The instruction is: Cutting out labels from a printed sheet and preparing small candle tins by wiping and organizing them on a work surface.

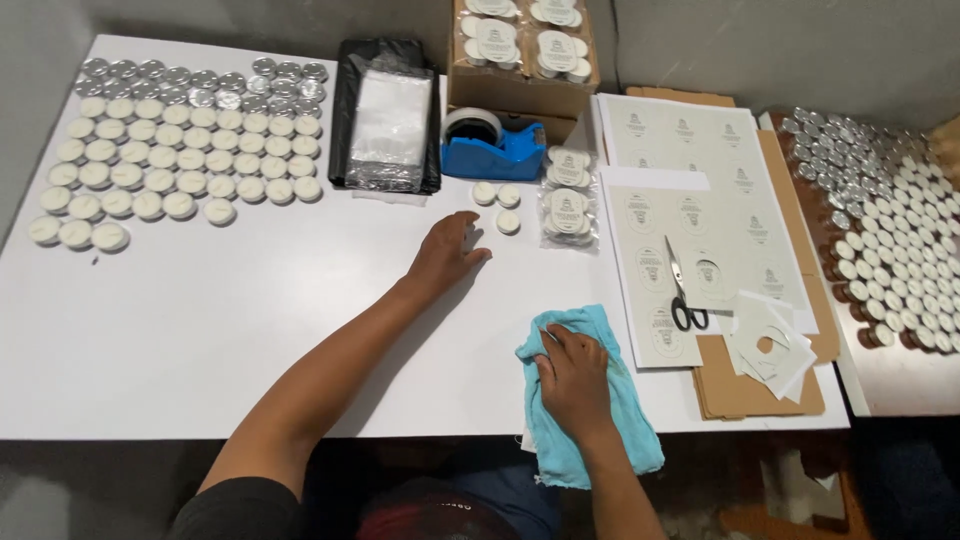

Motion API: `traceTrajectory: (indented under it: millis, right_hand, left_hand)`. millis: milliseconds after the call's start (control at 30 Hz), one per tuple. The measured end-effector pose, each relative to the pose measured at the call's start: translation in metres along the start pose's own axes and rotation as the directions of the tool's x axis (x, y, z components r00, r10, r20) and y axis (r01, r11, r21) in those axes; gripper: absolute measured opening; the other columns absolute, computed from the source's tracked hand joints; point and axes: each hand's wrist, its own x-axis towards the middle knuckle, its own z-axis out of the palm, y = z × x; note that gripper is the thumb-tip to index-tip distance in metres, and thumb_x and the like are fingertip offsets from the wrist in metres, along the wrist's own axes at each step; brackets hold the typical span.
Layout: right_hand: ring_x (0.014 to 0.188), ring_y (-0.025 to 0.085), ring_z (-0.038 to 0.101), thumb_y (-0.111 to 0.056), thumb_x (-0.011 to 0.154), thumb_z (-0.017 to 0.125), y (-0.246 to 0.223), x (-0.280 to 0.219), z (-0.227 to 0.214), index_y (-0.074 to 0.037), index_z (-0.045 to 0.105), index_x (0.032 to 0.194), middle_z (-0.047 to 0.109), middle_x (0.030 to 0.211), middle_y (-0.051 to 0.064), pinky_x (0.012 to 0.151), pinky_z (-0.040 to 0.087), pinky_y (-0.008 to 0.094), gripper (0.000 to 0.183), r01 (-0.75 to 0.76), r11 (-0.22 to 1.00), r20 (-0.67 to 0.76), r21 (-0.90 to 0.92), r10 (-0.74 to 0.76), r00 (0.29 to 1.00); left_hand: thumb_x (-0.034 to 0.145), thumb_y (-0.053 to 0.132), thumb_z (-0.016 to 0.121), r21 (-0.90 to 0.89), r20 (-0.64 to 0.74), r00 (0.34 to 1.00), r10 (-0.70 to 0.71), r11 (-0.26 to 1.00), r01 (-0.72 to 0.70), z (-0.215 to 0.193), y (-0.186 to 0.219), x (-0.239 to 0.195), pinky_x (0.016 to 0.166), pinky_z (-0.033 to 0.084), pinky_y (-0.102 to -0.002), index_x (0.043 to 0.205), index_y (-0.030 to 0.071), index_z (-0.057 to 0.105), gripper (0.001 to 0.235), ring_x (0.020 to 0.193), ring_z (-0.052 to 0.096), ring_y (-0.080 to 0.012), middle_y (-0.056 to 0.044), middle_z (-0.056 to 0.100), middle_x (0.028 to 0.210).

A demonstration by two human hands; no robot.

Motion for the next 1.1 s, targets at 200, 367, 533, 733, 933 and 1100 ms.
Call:
traceTrajectory:
  millis: [200,367,533,733,933,1100]
  right_hand:
    - [0.123,0.028,0.051,-0.037,0.107,0.044,-0.014,0.021,0.015,-0.019,0.061,0.139,0.056,0.139,0.002,0.096,0.041,0.046,0.04,0.143,0.989,0.034,0.047,-0.145,0.989]
    - [0.124,0.03,0.051,-0.039,0.108,0.042,-0.037,0.051,0.028,-0.019,0.059,0.141,0.055,0.139,0.003,0.099,0.042,0.047,0.042,0.257,0.964,0.074,0.073,-0.263,0.962]
    - [0.125,0.03,0.051,-0.04,0.108,0.043,-0.057,0.075,0.038,-0.021,0.059,0.141,0.055,0.139,0.002,0.099,0.042,0.048,0.042,0.353,0.933,0.095,0.072,-0.358,0.929]
    - [0.126,0.029,0.051,-0.04,0.107,0.042,-0.066,0.094,0.048,-0.024,0.058,0.141,0.054,0.139,0.001,0.098,0.044,0.048,0.041,0.448,0.893,0.103,0.038,-0.45,0.887]
    - [0.118,0.033,0.051,-0.029,0.097,0.055,-0.069,0.097,0.055,-0.016,0.065,0.132,0.058,0.139,0.002,0.094,0.041,0.05,0.038,0.534,0.84,-0.081,0.098,-0.528,0.845]
    - [0.115,0.032,0.051,-0.029,0.098,0.055,-0.068,0.096,0.057,-0.016,0.065,0.131,0.058,0.141,0.002,0.092,0.042,0.05,0.037,0.534,0.842,-0.096,0.082,-0.526,0.845]
  left_hand:
    - [0.092,0.028,0.078,0.088,-0.128,0.988,-0.085,0.991,0.097,-0.057,-0.066,-0.069,0.089,0.058,-0.039,0.118,0.002,0.066,0.039,0.104,0.068,-0.0313,-0.017,0.068,0.107]
    - [0.093,0.031,0.078,0.199,-0.283,0.95,-0.128,0.962,0.189,-0.116,-0.115,-0.122,0.083,0.058,-0.038,0.112,0.002,0.069,0.036,0.098,0.068,-0.0302,-0.015,0.067,0.102]
    - [0.092,0.033,0.081,0.301,-0.459,0.875,-0.152,0.9,0.314,-0.164,-0.162,-0.16,0.078,0.057,-0.036,0.106,0.004,0.07,0.034,0.091,0.068,-0.0271,-0.014,0.066,0.096]
    - [0.091,0.024,0.081,0.206,-0.598,0.739,-0.31,0.832,0.515,-0.212,-0.198,-0.182,0.076,0.056,-0.035,0.108,0.001,0.068,0.032,0.086,0.066,-0.0258,-0.013,0.065,0.091]
    - [0.097,0.032,0.068,0.089,-0.646,0.585,-0.49,0.713,0.696,-0.251,-0.205,-0.18,0.084,0.052,-0.051,0.143,0.003,0.048,0.058,0.114,0.054,-0.0404,-0.018,0.064,0.121]
    - [0.102,0.041,0.052,0.249,-0.627,0.577,-0.524,0.567,0.785,-0.265,-0.198,-0.167,0.081,0.053,-0.05,0.156,0.01,0.036,0.064,0.112,0.058,-0.0368,-0.017,0.057,0.131]
